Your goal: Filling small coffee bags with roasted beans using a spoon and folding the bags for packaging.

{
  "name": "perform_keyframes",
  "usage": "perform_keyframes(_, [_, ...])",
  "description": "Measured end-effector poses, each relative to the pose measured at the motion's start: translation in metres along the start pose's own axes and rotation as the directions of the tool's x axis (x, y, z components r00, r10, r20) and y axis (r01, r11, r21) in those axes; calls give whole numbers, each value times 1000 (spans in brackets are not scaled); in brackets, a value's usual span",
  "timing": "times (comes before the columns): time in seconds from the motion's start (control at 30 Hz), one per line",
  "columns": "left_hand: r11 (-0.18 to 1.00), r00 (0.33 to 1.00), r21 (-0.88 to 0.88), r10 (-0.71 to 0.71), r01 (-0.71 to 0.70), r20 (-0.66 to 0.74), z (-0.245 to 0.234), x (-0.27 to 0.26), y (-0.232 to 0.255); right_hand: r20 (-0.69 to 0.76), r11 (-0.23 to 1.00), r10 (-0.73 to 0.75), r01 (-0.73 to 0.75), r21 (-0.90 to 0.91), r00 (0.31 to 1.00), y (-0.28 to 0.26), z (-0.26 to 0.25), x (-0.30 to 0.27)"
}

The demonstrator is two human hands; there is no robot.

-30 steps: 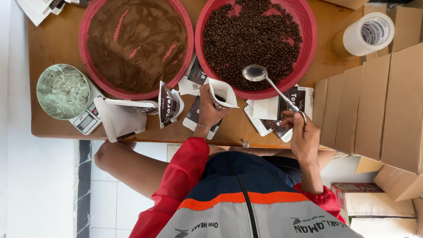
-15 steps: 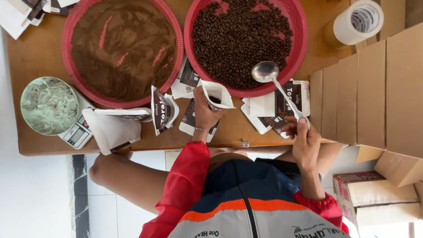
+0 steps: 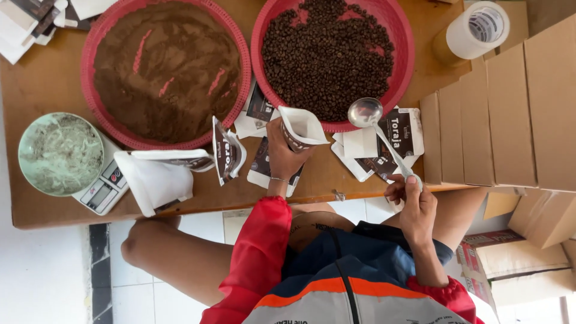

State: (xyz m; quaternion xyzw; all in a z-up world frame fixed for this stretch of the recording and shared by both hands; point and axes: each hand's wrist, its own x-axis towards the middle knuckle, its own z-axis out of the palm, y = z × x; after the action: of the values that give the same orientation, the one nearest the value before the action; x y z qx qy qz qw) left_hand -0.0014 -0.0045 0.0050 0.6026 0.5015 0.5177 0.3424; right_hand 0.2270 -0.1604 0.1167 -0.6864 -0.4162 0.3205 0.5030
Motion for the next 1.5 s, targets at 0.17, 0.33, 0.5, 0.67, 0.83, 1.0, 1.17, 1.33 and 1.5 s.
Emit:
perform_keyframes(0.17, [999, 997, -18, 51, -51, -50, -2, -1, 6, 82, 998, -65, 67, -18, 994, -11, 4, 1])
perform_keyframes(0.33, [998, 996, 0, 60, -60, -60, 0, -2, 1, 100, 996, -85, 86, -12, 991, -10, -2, -1])
perform_keyframes(0.5, [998, 997, -9, 62, -62, -44, -1, -2, 1, 95, 997, -78, 79, -12, 992, -6, -7, -6])
perform_keyframes(0.67, [997, 996, -6, 76, -76, -42, 2, -4, -7, 88, 994, -106, 104, 31, 990, -5, -8, -8])
perform_keyframes(0.83, [998, 997, -13, 69, -69, -35, 1, -6, -8, 84, 992, -122, 118, 43, 989, 0, -4, -6])
perform_keyframes(1.0, [997, 997, -41, 70, -71, -23, 0, -6, -11, 67, 991, -132, 128, 48, 989, -2, -2, -4])
perform_keyframes(1.17, [994, 996, -68, 83, -83, -13, 2, -10, -22, 70, 991, -133, 133, 11, 989, -5, -2, 4])
perform_keyframes(1.33, [986, 990, -103, 130, -134, -50, -4, -2, -5, 111, 993, -90, 97, -61, 990, -10, 7, 22])
perform_keyframes(1.5, [980, 986, -119, 151, -158, -66, 2, 2, -18, 139, 992, -23, 40, -118, 990, -8, 17, 44])
